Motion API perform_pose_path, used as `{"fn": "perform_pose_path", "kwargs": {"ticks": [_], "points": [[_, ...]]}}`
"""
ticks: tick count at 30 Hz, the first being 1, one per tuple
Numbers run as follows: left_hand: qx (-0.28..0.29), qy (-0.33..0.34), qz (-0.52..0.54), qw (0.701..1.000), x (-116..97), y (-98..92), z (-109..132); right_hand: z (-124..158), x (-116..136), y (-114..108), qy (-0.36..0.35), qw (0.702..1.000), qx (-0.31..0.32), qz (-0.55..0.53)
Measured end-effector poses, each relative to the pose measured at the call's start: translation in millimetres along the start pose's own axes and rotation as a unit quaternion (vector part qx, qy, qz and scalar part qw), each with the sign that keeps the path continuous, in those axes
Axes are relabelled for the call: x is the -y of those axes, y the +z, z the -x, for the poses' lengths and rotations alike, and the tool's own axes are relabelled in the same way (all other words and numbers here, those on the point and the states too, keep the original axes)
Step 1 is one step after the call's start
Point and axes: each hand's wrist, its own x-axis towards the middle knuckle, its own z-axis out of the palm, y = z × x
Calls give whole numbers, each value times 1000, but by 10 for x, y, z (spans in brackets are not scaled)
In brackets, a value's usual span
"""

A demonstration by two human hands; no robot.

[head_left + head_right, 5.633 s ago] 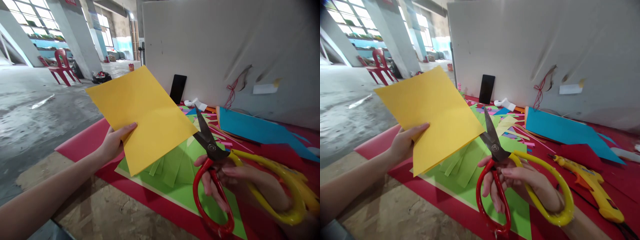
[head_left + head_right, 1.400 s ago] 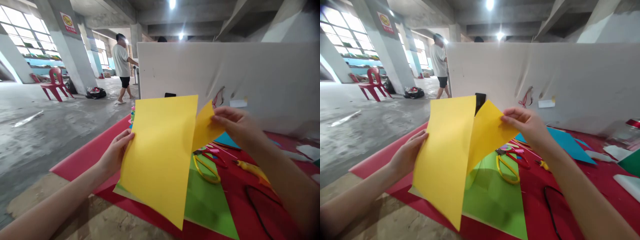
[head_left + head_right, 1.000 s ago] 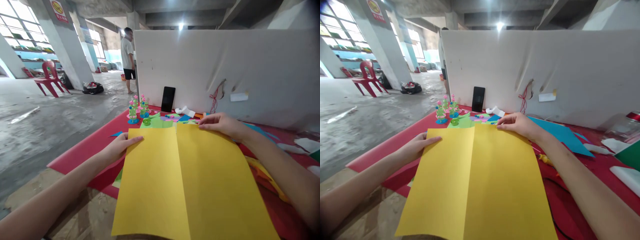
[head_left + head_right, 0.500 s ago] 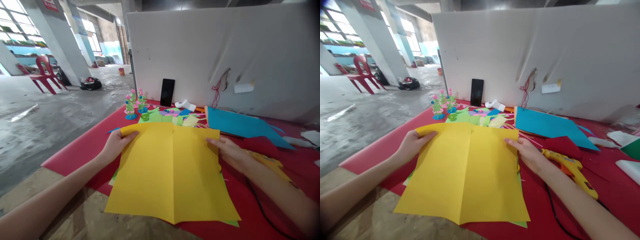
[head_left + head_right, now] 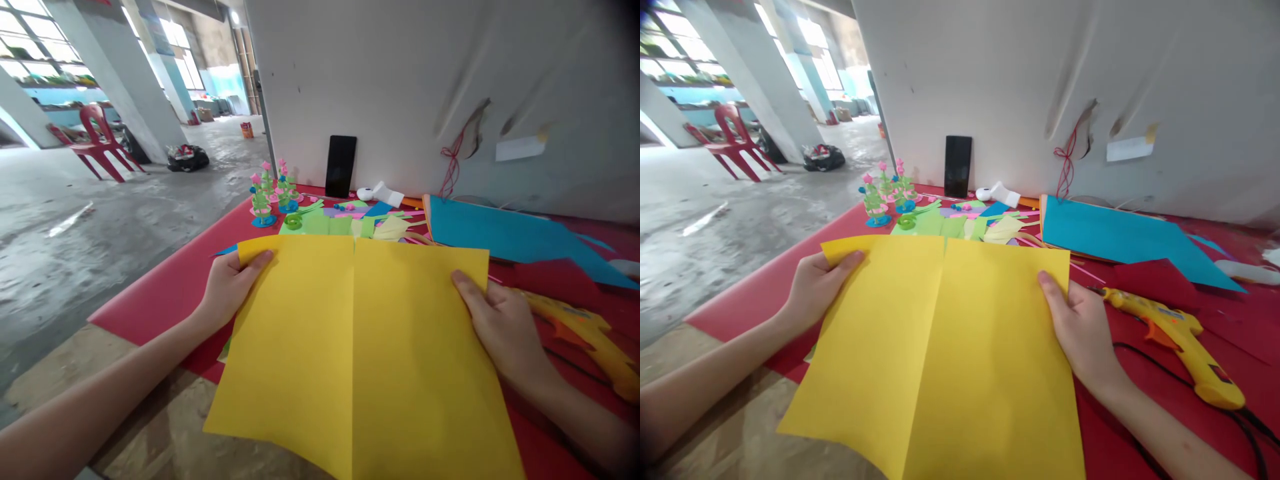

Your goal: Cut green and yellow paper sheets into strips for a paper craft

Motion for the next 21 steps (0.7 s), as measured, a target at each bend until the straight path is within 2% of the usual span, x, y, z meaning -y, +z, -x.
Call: {"fn": "perform_pose_path", "kwargs": {"ticks": [4, 10, 14, 21], "points": [[-4, -5, -6, 1000, -3, 6, 0, -7, -30, 6, -21, 999, -16, 31], [-18, 4, -8, 1000, 15, 6, 9, 13, -36, 36, 11, 1000, -19, 4], [-36, 15, -3, 999, 58, 5, 4, 49, -52, 51, 12, 998, -55, -3], [-34, 19, 17, 999, 79, 17, 4, 80, -80, 74, 1, 997, -59, -43]]}}
